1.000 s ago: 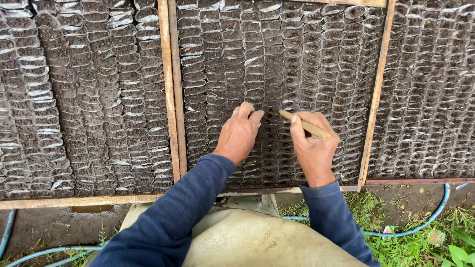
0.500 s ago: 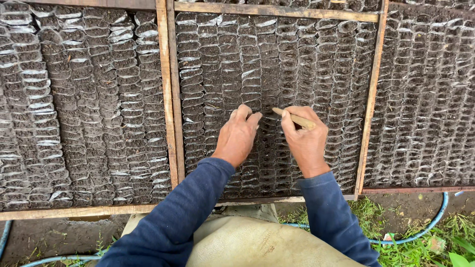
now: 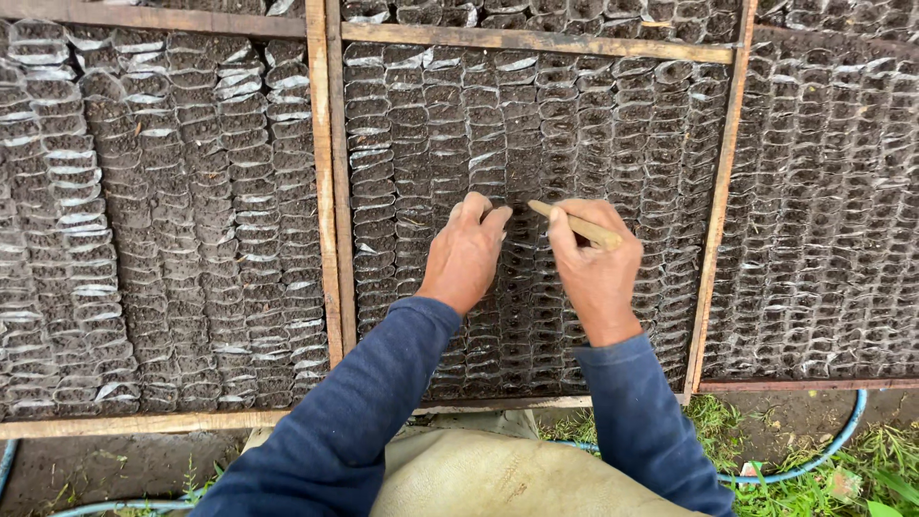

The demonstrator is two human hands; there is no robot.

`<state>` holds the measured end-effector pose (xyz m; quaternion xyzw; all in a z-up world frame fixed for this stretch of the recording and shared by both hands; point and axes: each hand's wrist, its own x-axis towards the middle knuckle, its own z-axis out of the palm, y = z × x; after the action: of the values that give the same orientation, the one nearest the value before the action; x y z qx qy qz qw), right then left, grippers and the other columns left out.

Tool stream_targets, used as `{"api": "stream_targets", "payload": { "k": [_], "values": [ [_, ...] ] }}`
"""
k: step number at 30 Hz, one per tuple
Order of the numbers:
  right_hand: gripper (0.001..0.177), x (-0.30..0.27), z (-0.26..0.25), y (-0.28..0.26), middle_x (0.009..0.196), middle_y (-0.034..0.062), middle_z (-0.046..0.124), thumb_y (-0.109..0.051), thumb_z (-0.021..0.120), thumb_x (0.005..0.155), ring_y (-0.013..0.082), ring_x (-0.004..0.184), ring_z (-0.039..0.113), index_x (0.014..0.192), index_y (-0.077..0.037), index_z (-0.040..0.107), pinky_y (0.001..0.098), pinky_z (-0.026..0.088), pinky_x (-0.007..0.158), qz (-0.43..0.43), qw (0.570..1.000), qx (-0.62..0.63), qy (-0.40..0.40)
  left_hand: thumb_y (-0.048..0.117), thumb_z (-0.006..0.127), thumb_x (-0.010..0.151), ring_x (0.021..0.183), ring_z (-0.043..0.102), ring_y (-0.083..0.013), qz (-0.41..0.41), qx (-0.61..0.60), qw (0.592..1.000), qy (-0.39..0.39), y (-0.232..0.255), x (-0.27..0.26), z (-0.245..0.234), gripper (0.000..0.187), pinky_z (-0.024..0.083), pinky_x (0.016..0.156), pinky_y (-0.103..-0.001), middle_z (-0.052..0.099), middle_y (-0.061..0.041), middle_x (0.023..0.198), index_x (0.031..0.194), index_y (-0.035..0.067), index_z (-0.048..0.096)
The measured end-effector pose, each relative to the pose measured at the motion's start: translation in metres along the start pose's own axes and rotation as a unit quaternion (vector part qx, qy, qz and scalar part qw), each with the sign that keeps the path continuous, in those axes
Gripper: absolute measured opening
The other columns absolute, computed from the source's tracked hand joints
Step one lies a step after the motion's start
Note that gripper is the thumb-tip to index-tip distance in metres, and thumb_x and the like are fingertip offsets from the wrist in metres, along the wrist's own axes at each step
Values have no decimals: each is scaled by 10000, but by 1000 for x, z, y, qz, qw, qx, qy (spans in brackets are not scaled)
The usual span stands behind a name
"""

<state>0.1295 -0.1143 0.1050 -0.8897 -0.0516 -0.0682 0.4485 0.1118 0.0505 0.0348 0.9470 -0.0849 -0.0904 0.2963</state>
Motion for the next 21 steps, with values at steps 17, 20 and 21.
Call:
{"api": "stream_targets", "payload": {
  "k": [17,20,21],
  "values": [
    [16,31,-2,-5,904,155,740,-27,747,1015,274,805,727,1015,-42,752,390,580,607,20,1000,0,16,169,700,990,1036,635,-302,-31,-1,999,18,-10,34,-2,303,645,687,-421,487,-74,1106,1290,136,667],
    [18,39,7,1,891,163,737,-15,745,1010,283,799,728,1001,-30,748,394,577,600,4,1000,0,20,171,707,983,1004,631,-290,-29,7,999,35,-13,40,1,302,642,669,-410,475,-61,1072,1282,144,674],
    [27,41,12,5,884,176,734,7,741,1000,308,795,732,981,-12,741,409,581,600,-8,1000,0,17,179,712,974,985,627,-282,-27,8,999,42,-15,42,2,294,637,660,-403,469,-51,1055,1266,158,684]
  ]
}}
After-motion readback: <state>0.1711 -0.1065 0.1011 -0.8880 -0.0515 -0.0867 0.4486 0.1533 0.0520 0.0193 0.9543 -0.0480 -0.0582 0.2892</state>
